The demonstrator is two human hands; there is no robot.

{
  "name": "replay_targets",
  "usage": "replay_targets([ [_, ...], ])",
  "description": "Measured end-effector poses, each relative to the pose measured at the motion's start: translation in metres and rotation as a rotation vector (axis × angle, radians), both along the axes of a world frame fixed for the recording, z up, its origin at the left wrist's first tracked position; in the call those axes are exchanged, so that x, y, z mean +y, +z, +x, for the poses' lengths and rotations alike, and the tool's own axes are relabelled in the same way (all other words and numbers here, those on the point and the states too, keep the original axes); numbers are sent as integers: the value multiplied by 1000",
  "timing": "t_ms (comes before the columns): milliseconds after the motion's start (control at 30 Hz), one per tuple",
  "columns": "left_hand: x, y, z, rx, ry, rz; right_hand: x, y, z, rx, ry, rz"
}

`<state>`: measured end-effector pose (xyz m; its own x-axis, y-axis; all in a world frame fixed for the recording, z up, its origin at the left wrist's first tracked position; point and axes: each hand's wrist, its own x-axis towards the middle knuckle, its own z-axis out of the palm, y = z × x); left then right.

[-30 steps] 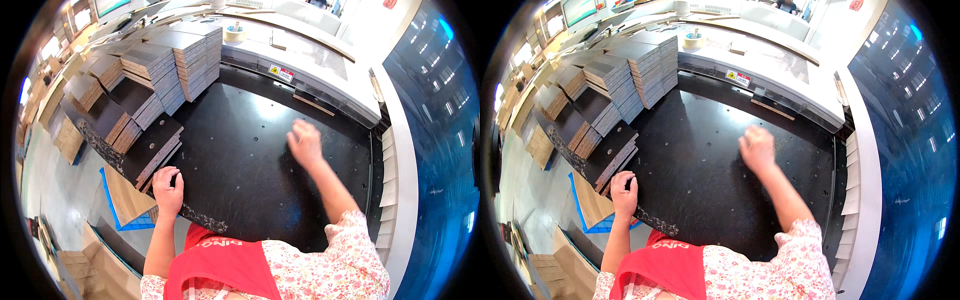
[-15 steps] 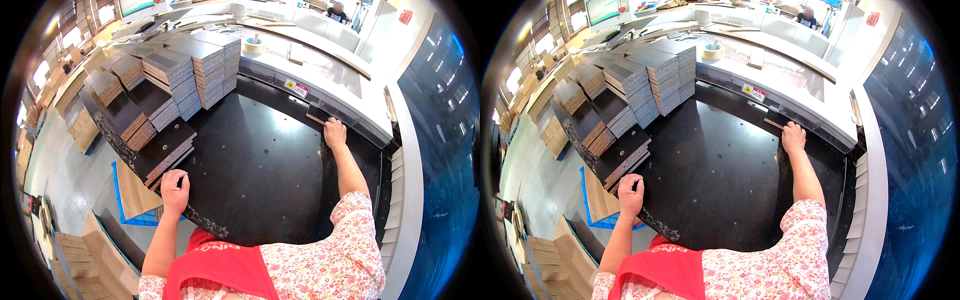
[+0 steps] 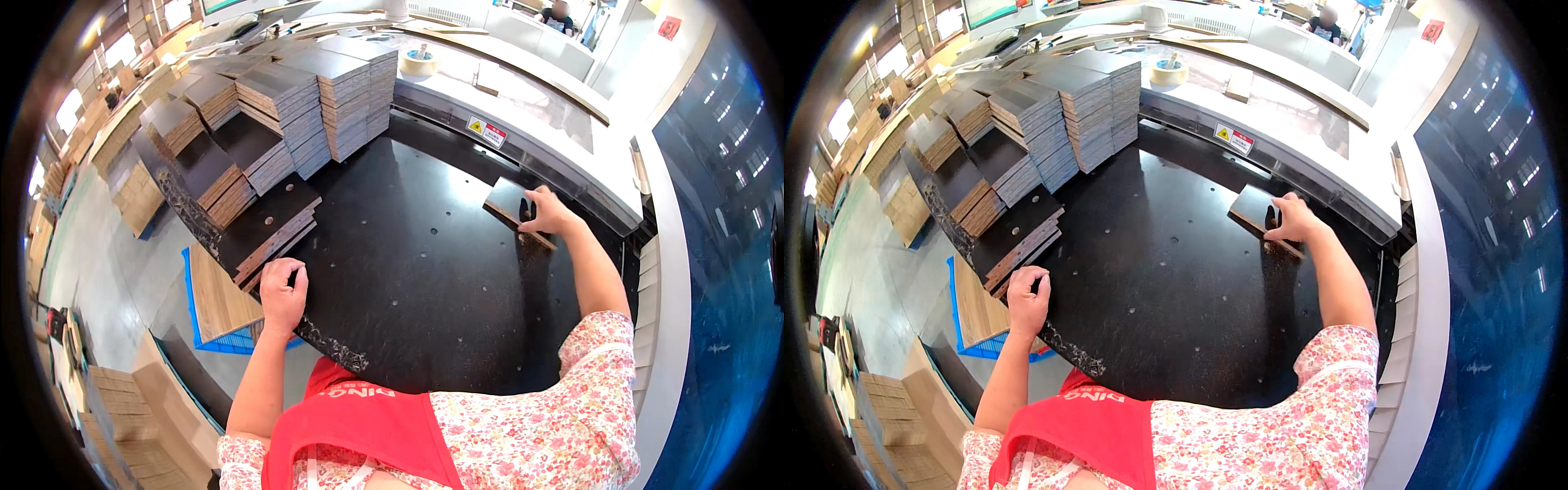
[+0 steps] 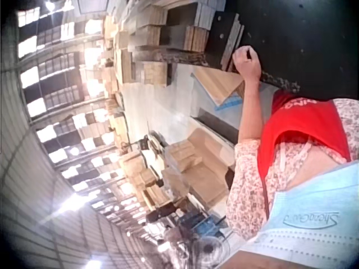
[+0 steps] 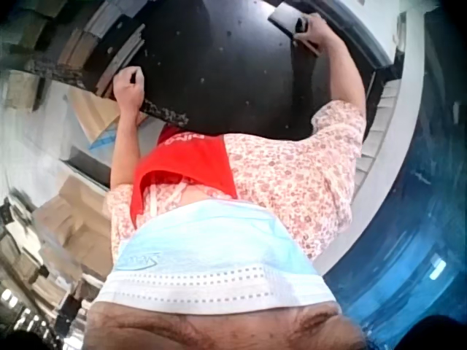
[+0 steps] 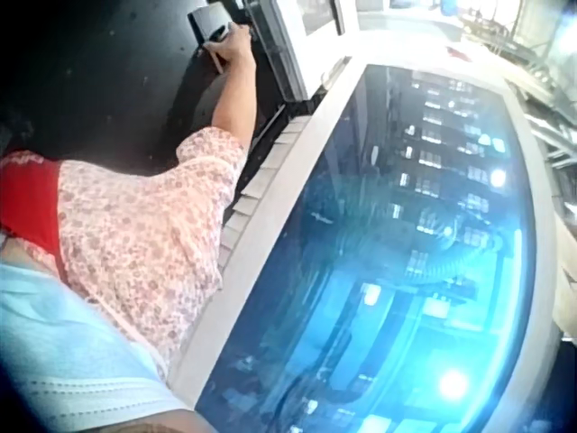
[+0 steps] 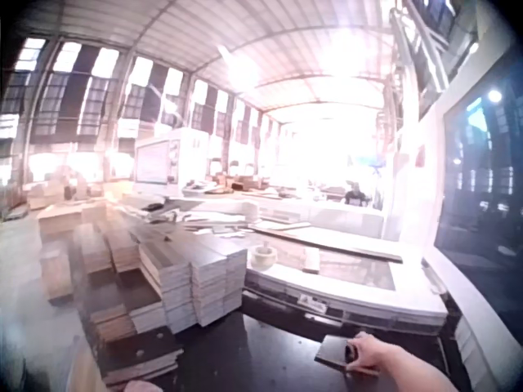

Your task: The person takes wood-veneer furniture components from a stack, places them individually onto a work surface, and feeds them into an industrial edge-banding or trimming machine.

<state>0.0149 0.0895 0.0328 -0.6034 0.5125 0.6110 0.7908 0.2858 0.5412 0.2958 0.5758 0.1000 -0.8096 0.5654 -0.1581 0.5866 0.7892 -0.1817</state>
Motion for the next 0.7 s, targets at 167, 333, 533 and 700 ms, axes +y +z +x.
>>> replay_targets([
  [167,2,0,0,16,-1,-9,-10,35,-15,65,435,1316],
  [333,-4,-3,0,-7,18,11,-17,44,-30,-156,484,1383],
  [533,-1,1,1,-83,-18,9,-4,29,-18,-133,355,1430],
  [700,-3,0,0,-68,3,23,-14,27,0,-176,152,1174],
])
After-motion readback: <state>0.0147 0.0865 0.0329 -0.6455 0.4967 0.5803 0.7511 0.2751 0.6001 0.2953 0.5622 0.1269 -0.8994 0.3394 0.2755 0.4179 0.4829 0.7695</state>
